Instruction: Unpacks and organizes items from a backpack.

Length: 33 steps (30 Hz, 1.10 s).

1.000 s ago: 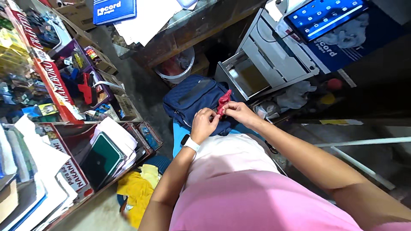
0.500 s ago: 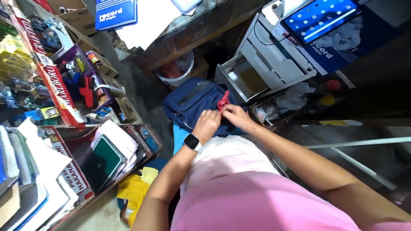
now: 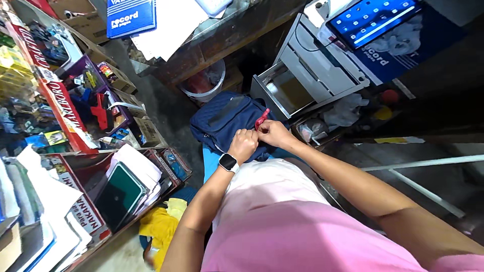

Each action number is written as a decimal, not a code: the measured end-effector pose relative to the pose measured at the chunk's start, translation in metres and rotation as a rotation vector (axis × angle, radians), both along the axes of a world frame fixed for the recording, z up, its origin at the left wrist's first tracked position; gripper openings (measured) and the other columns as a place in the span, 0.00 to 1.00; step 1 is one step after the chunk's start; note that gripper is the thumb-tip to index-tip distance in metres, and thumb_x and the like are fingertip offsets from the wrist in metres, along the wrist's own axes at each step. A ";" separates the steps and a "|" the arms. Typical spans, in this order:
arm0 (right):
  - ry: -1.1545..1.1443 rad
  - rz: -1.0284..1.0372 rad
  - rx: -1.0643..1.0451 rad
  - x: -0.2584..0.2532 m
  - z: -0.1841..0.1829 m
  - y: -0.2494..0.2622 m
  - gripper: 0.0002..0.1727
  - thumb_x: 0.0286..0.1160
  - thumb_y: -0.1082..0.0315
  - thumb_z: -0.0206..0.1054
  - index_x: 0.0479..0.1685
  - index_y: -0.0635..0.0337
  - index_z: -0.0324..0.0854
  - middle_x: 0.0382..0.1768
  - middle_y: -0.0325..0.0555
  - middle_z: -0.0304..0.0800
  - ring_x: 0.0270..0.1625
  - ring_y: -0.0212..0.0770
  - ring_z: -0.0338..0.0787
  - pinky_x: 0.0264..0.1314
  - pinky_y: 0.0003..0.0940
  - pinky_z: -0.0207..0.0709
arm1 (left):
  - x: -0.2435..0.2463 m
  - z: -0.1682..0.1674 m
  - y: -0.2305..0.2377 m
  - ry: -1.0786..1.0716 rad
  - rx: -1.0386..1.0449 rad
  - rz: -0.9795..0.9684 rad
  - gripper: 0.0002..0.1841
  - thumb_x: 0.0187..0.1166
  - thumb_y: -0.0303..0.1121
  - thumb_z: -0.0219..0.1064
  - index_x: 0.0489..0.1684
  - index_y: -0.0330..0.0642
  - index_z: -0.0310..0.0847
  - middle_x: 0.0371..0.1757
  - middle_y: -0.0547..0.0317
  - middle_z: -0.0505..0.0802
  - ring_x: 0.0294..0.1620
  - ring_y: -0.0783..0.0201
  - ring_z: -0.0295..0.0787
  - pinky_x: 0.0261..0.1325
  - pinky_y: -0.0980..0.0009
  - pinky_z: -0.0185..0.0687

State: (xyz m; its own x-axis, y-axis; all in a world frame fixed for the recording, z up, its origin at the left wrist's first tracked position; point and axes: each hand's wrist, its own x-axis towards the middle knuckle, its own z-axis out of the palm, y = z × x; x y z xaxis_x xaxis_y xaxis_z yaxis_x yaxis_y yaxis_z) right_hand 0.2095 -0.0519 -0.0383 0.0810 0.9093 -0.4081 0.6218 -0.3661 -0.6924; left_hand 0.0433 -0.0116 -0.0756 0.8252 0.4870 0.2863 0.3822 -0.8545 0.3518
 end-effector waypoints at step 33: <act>0.109 0.145 0.149 0.001 -0.006 -0.002 0.12 0.75 0.74 0.67 0.50 0.65 0.93 0.45 0.58 0.95 0.52 0.52 0.93 0.62 0.51 0.83 | -0.013 -0.001 -0.016 -0.205 -0.395 0.245 0.05 0.68 0.23 0.71 0.35 0.30 0.91 0.43 0.44 0.95 0.50 0.49 0.94 0.60 0.59 0.88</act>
